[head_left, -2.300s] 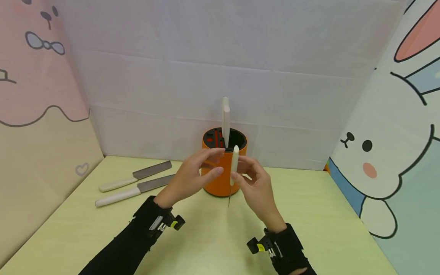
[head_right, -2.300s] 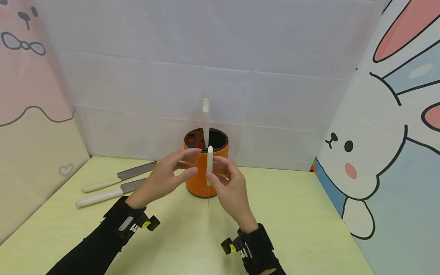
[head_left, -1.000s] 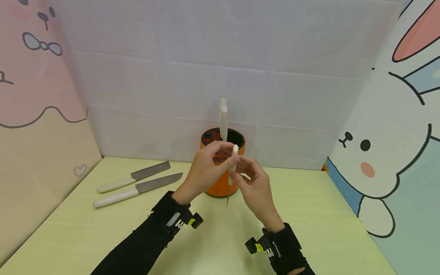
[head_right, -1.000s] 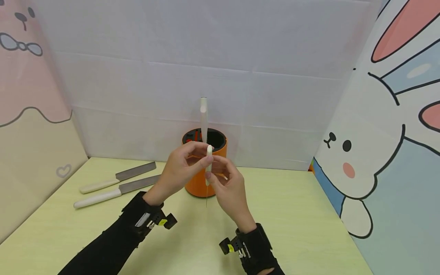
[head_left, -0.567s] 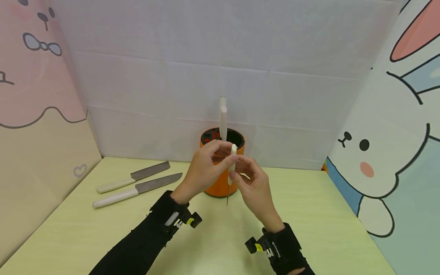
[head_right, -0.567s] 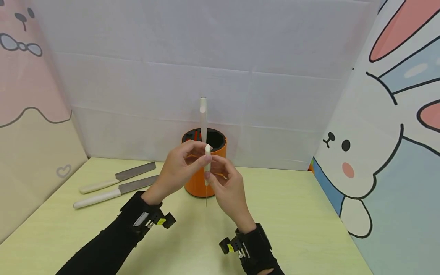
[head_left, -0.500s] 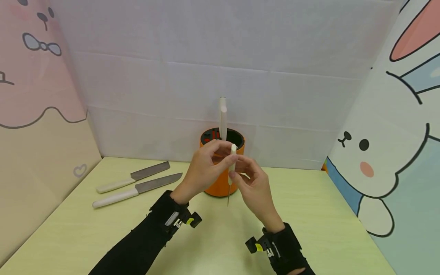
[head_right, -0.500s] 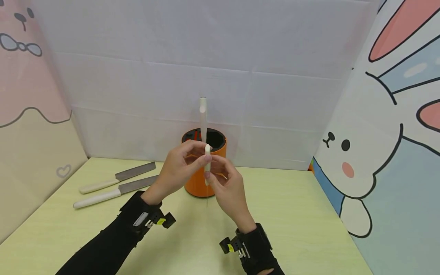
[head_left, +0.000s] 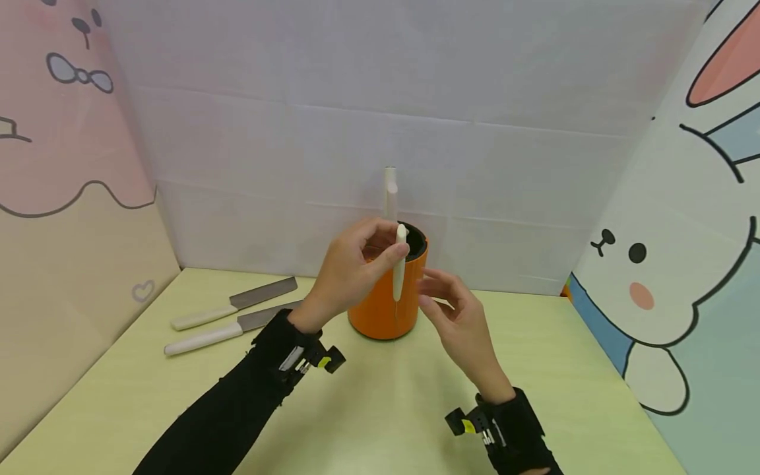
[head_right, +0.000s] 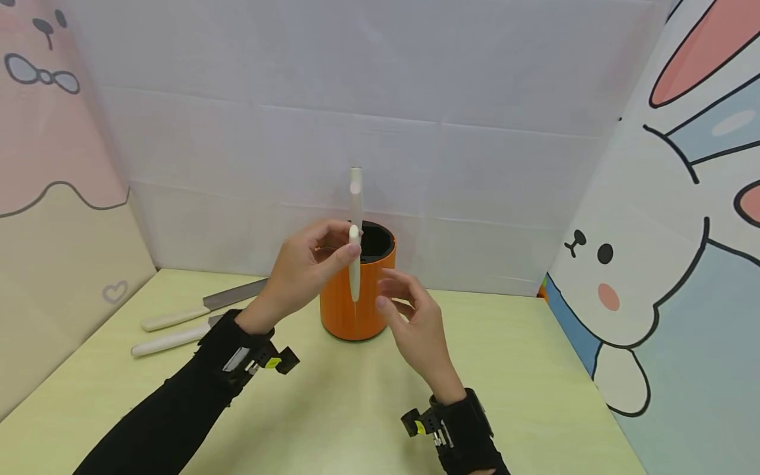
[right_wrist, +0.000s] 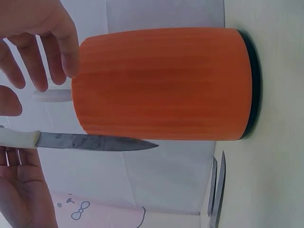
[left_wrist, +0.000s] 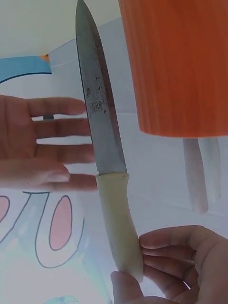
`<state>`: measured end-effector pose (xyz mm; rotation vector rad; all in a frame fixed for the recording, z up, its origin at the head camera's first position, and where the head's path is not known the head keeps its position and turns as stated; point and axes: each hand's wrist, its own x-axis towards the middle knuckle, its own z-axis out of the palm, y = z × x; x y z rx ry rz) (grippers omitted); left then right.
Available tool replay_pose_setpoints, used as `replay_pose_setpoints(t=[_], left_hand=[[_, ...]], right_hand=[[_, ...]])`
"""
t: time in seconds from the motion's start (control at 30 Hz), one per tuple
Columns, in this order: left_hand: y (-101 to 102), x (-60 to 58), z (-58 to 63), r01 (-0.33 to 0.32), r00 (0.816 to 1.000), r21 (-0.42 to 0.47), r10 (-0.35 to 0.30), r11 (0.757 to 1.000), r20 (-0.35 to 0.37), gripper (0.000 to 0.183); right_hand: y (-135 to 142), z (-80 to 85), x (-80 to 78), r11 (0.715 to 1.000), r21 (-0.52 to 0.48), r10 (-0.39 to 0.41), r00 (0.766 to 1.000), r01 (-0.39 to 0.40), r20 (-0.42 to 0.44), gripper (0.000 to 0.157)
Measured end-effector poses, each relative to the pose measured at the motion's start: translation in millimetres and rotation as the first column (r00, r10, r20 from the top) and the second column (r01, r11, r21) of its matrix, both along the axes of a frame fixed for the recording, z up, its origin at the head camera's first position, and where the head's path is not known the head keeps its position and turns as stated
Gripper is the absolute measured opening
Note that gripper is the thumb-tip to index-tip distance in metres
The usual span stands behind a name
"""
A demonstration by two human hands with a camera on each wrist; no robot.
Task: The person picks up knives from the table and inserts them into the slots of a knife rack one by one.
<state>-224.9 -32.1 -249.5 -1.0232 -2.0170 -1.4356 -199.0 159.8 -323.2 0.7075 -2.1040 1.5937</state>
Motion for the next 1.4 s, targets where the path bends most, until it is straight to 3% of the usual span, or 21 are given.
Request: replay_pose_setpoints(t=[0.57,0.83,1.07,1.4], left_hand=[[-11,-17.4,59.3,-0.005,0.995,-0.014,0.003,1.000,-0.101,0.020],[-12,-25.8,83.3,-0.035,0.992,-0.016,0.033,0.999,-0.119,0.017],[-12,-40.1,93.4,-0.052,0.991,-0.020,0.050,0.998,-0.121,0.017],[-11,-53.7,95.0,-0.091,0.989,-0.026,0.087,0.996,-0.117,0.019]], right_hand=[[34,-21.1,4.2,0.972,0.207,-0.106,0.994,0.106,-0.010,0.040],[42,-34.0,-0.1,0.965,0.236,-0.115,0.993,0.111,0.004,0.041],[55,-59.1,-15.6,0.955,0.273,-0.118,0.993,0.117,-0.014,0.044],[58,-63.3,-17.5,0.957,0.269,-0.113,0.994,0.110,-0.004,0.044]])
